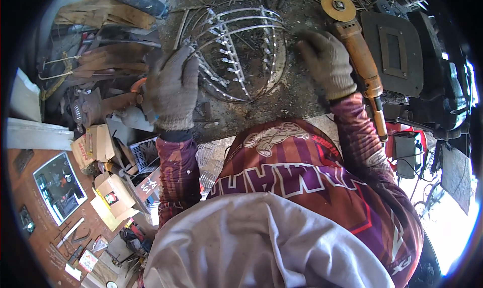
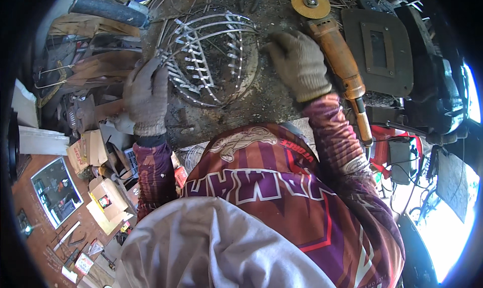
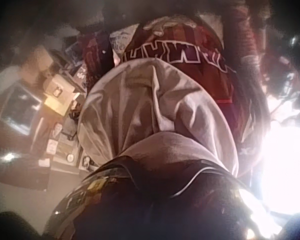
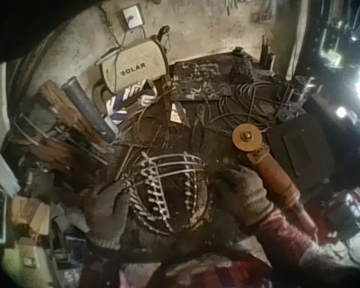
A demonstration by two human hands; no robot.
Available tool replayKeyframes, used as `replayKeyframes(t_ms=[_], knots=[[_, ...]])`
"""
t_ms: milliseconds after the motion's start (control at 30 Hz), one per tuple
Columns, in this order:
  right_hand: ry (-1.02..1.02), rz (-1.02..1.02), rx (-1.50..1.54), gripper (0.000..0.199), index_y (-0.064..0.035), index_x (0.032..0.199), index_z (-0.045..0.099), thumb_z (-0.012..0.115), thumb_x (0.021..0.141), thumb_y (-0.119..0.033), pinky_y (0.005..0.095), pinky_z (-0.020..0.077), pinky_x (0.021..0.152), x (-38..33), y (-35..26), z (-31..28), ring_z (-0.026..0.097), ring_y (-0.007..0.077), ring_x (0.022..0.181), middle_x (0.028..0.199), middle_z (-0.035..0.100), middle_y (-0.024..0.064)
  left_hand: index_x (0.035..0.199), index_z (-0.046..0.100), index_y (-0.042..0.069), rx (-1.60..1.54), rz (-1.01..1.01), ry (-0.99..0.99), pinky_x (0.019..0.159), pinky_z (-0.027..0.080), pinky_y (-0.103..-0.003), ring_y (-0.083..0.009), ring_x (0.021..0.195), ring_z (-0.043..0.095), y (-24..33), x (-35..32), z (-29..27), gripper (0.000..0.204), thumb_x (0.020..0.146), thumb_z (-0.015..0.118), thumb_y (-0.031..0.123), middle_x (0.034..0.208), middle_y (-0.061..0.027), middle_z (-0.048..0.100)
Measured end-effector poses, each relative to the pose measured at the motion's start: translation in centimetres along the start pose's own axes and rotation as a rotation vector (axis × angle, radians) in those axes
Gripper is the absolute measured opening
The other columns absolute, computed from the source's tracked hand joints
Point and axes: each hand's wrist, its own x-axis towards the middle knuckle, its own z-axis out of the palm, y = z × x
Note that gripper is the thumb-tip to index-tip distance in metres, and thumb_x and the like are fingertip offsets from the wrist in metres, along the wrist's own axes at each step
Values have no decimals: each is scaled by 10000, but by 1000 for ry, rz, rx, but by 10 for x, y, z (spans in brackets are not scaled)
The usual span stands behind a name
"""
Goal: The person positions metal rings and bars to form a cage-like structure and then welds the components together using a welding torch.
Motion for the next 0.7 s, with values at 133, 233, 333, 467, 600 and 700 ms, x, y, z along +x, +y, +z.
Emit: replayKeyframes(t_ms=[133,233,333,467,600,700], knots=[[-105,19,-83,312,-121,1127,758,672,928,-345,455,542,879,19,6,12,692,361,984,1038,743,146,1105,770,127,-71,29,-53,877,548,-434,-340,996,703,-2,8,2,247,883,759,235,1066,-138,743],[-150,51,-50,317,-136,1144,758,651,940,-355,449,540,899,21,9,22,697,353,1002,1052,747,140,1112,760,113,-4,75,-119,854,548,-431,-336,976,701,-1,14,-4,240,895,745,215,1054,-128,741],[-165,59,-42,322,-153,1160,757,640,947,-364,448,543,906,20,11,26,701,345,1016,1051,750,140,1121,752,96,67,67,-233,855,546,-429,-347,983,693,4,25,-10,252,902,735,219,1049,-141,736],[-184,115,-19,321,-172,1171,756,640,948,-372,453,555,885,21,13,31,710,345,1003,1028,753,146,1131,745,78,95,64,-363,866,540,-445,-363,997,682,-4,32,-8,281,915,715,255,1067,-157,728],[-189,158,-43,318,-162,1149,755,640,945,-378,449,560,859,23,11,30,713,356,974,1027,754,150,1126,745,82,153,96,-423,871,538,-454,-369,987,683,-5,39,-6,280,928,697,273,1066,-157,725],[-184,126,-31,323,-155,1144,753,638,945,-383,459,556,866,22,16,35,711,357,984,1016,752,153,1124,746,84,232,135,-467,871,539,-450,-370,987,687,0,48,-9,269,931,696,263,1058,-160,726]])
